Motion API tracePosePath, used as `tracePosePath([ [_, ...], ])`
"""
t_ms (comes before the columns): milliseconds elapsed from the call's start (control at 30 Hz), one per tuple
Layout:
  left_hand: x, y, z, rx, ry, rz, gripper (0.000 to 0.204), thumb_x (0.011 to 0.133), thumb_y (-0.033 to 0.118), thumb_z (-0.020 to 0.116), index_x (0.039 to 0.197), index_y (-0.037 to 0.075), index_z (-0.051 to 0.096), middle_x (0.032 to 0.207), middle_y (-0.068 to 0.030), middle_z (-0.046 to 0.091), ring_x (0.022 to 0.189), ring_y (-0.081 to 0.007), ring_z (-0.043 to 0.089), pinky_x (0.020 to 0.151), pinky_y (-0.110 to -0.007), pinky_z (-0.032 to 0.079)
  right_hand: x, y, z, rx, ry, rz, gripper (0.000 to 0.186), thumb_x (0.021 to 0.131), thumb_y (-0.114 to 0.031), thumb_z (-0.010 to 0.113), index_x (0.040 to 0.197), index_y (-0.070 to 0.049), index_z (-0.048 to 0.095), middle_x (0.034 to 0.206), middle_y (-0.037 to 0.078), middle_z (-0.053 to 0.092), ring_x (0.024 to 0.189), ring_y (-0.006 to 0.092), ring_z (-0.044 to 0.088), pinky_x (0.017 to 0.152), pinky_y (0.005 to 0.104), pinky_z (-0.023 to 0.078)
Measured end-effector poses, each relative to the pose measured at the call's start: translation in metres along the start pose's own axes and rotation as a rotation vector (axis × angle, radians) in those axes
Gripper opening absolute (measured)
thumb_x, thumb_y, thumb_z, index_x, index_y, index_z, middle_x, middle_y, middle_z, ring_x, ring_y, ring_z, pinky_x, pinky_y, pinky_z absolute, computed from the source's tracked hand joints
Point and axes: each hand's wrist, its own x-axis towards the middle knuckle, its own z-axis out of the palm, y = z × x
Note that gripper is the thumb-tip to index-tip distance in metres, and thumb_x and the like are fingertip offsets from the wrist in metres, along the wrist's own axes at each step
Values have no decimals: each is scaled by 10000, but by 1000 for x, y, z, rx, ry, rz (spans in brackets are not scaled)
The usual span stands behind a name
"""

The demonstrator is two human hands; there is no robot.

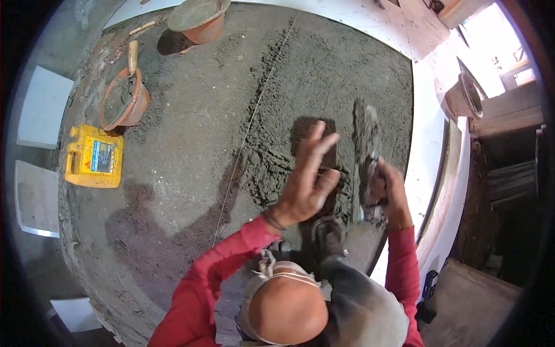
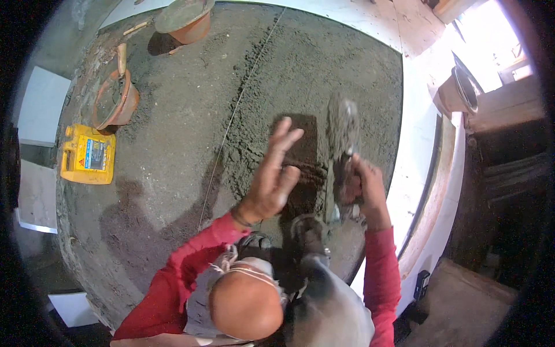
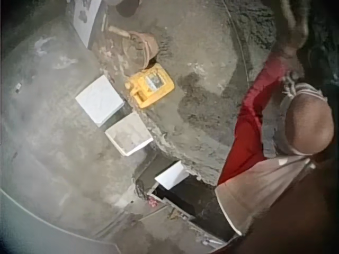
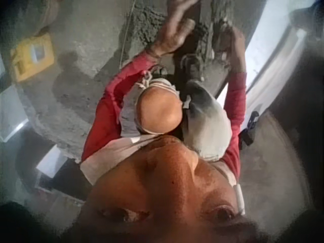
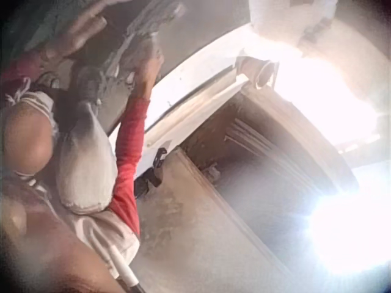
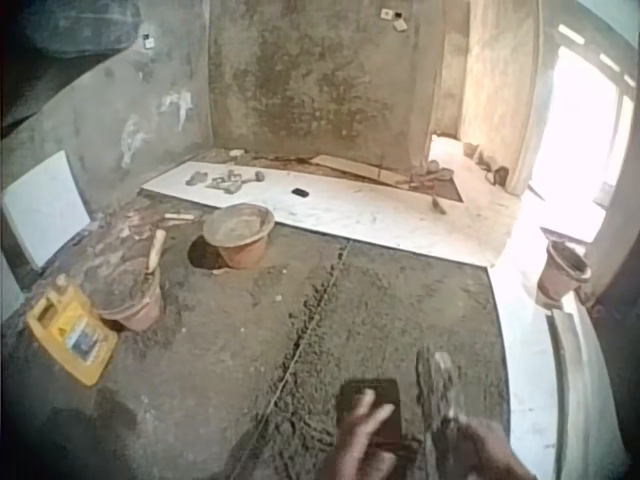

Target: The person levels a sand and cement mixture on a floor using a wooden board and a trowel, then pours more mixture from a bucket onto the surface and continues smoothing it.

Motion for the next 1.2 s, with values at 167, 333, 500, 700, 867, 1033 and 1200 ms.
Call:
tracePosePath([
  [167,-26,-2,-85,-22,143,-196,441,1041,270,457,1376,-15,490,1447,-220,468,1363,-312,447,1125,-418,352,123,-87,24,-144,31,-261,293,966,-349,588,843,-83,567,592,-45,418,462,65,393,413,275,341],
  [333,-110,15,-130,243,275,-595,385,1052,259,446,1231,-35,618,1228,-171,654,1130,-262,631,1012,-390,455,288,-138,66,-312,146,-420,319,929,-334,646,937,-15,638,665,3,534,519,98,474,484,288,395],
  [500,-181,31,-103,200,566,-886,442,1070,352,397,1199,3,635,1162,-160,677,1067,-238,651,915,-379,503,445,-119,126,-1249,437,-667,487,936,-417,577,1025,61,584,960,317,682,976,499,654,848,539,526],
  [700,-205,63,-87,-264,613,-1238,593,1034,516,407,1240,-13,579,1036,-167,691,934,-265,683,826,-418,538,487,-159,77,-1404,375,-800,590,937,-483,499,925,78,681,949,327,676,946,473,667,818,521,534],
  [867,-203,64,-104,-215,724,-1287,725,963,567,525,1381,-20,451,1209,-252,624,1007,-374,676,911,-571,549,456,-164,25,-1590,291,-763,617,925,-578,538,990,23,661,898,314,675,850,465,676,749,533,526],
  [1033,-200,28,-110,-261,681,-1269,701,971,540,529,1411,5,428,1239,-246,607,1035,-398,659,920,-580,553,482,-156,21,-1759,94,-777,583,921,-591,557,1059,-28,609,815,273,677,795,450,678,701,532,523],
  [1200,-180,17,-126,-314,631,-1259,671,983,564,493,1311,-20,516,1124,-191,654,957,-302,676,815,-443,533,542,-171,34,-1729,34,-848,627,933,-602,529,1041,14,584,802,283,658,799,474,665,688,539,509],
])
